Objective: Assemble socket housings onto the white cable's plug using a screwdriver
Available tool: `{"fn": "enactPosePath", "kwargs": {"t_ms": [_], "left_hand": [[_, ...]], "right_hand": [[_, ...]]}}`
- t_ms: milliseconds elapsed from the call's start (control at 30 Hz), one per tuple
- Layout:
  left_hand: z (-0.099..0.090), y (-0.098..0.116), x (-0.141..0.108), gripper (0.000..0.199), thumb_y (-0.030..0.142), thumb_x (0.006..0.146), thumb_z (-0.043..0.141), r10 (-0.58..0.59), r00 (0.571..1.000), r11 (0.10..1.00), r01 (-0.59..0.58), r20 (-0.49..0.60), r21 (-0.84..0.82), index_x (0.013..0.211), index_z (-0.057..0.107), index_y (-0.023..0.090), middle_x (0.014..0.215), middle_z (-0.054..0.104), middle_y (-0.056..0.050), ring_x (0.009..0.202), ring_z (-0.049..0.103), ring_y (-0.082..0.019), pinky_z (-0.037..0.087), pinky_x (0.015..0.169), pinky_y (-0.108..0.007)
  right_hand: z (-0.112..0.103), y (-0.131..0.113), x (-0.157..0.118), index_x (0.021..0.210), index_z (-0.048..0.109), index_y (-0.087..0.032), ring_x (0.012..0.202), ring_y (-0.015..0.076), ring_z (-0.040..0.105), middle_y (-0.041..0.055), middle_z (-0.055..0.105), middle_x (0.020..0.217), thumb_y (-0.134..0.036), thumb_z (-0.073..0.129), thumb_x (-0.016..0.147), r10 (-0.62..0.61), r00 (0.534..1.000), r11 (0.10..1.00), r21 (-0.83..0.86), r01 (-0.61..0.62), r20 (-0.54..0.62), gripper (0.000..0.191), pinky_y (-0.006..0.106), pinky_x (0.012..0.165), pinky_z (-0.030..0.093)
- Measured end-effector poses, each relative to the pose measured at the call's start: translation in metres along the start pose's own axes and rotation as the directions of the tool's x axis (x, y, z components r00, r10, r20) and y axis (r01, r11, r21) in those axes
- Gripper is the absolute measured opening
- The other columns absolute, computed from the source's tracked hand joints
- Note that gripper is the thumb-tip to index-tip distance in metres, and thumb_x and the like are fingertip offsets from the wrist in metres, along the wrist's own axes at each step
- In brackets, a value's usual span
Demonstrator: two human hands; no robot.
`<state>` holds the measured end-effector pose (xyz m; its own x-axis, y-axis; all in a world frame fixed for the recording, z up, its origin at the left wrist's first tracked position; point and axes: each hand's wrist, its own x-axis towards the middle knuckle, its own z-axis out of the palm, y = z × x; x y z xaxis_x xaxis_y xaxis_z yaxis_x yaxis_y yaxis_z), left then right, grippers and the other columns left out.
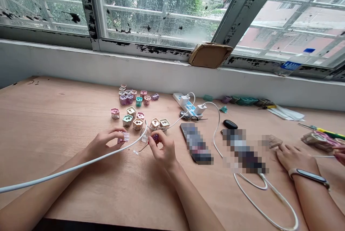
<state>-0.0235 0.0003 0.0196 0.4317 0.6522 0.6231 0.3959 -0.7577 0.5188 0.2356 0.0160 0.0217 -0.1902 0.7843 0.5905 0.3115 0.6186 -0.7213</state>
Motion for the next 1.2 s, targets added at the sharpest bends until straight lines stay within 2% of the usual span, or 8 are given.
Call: {"fn": "enactPosePath", "kwargs": {"t_ms": [167,267,367,467,700,867,967,1200], "left_hand": [[0.001,0.0,-0.002,0.014,0.009,0.091,0.061,-0.02,1.0,1.0,0.02,0.014,-0.006,0.102,0.066,0.017,0.112,0.067,-0.01,0.094,0.07,-0.016,0.055,0.08,-0.023],[0.002,0.001,-0.001,0.015,0.009,0.092,0.06,-0.019,1.0,1.0,0.019,0.021,-0.016,0.102,0.066,0.017,0.111,0.067,-0.01,0.094,0.07,-0.017,0.055,0.08,-0.023],[0.003,0.003,0.0,0.014,0.01,0.092,0.059,-0.015,1.0,0.999,0.016,0.015,-0.028,0.102,0.066,0.017,0.109,0.068,-0.01,0.094,0.07,-0.017,0.056,0.079,-0.024],[0.006,0.003,0.001,0.014,0.01,0.091,0.061,-0.019,1.0,0.998,0.018,-0.003,-0.052,0.102,0.065,0.017,0.107,0.068,-0.01,0.091,0.069,-0.017,0.056,0.079,-0.025],[0.011,0.004,-0.001,0.013,0.01,0.09,0.062,-0.041,0.999,0.993,0.037,-0.034,-0.116,0.101,0.064,0.017,0.107,0.069,-0.01,0.084,0.069,-0.015,0.056,0.074,-0.025],[0.01,0.008,-0.001,0.014,0.011,0.089,0.064,-0.041,0.999,0.991,0.039,-0.007,-0.129,0.102,0.064,0.016,0.105,0.069,-0.01,0.081,0.067,-0.015,0.055,0.072,-0.025],[0.01,0.008,-0.001,0.014,0.013,0.09,0.064,-0.046,0.999,0.991,0.045,-0.008,-0.123,0.103,0.065,0.017,0.106,0.069,-0.012,0.087,0.068,-0.017,0.056,0.075,-0.026],[0.011,0.007,-0.002,0.014,0.014,0.091,0.063,-0.05,0.999,0.989,0.051,0.012,-0.136,0.105,0.065,0.017,0.109,0.069,-0.012,0.084,0.068,-0.016,0.057,0.073,-0.026]], "right_hand": [[0.002,0.001,-0.001,0.079,0.062,-0.021,0.056,0.0144,0.058,0.0008,0.063,0.066,-0.029,0.061,0.093,0.007,1.0,1.0,-0.012,-0.007,0.019,0.016,0.027,0.053,0.047],[0.002,0.002,-0.001,0.079,0.062,-0.021,0.055,0.0146,0.058,0.0007,0.063,0.064,-0.035,0.064,0.092,0.069,0.998,0.997,0.027,-0.069,0.0,0.019,0.027,0.051,0.048],[0.001,0.002,-0.001,0.079,0.062,-0.021,0.049,0.0137,0.056,-0.0008,0.062,0.06,-0.042,0.068,0.09,0.17,0.985,0.973,0.164,-0.163,-0.028,0.024,0.026,0.045,0.047],[0.0,0.0,0.002,0.081,0.061,-0.021,0.044,0.013,0.057,-0.0027,0.061,0.058,-0.046,0.072,0.088,0.266,0.963,0.912,0.338,-0.234,-0.051,0.028,0.025,0.043,0.049],[0.0,-0.002,0.007,0.083,0.058,-0.021,0.044,0.016,0.065,-0.0039,0.066,0.059,-0.051,0.079,0.081,0.379,0.924,0.77,0.57,-0.287,-0.045,0.036,0.029,0.044,0.058],[0.007,-0.002,0.005,0.085,0.06,-0.02,0.045,0.016,0.067,-0.002,0.07,0.059,-0.052,0.082,0.079,0.406,0.914,0.733,0.605,-0.312,-0.021,0.039,0.027,0.045,0.059],[0.009,-0.002,0.005,0.086,0.061,-0.019,0.045,0.0167,0.068,-0.0006,0.071,0.06,-0.053,0.082,0.078,0.428,0.904,0.731,0.59,-0.343,-0.004,0.041,0.027,0.045,0.059],[0.009,-0.001,0.004,0.086,0.06,-0.019,0.045,0.0178,0.069,0.0016,0.074,0.062,-0.055,0.082,0.077,0.44,0.898,0.734,0.579,-0.356,-0.005,0.043,0.029,0.046,0.061]]}}
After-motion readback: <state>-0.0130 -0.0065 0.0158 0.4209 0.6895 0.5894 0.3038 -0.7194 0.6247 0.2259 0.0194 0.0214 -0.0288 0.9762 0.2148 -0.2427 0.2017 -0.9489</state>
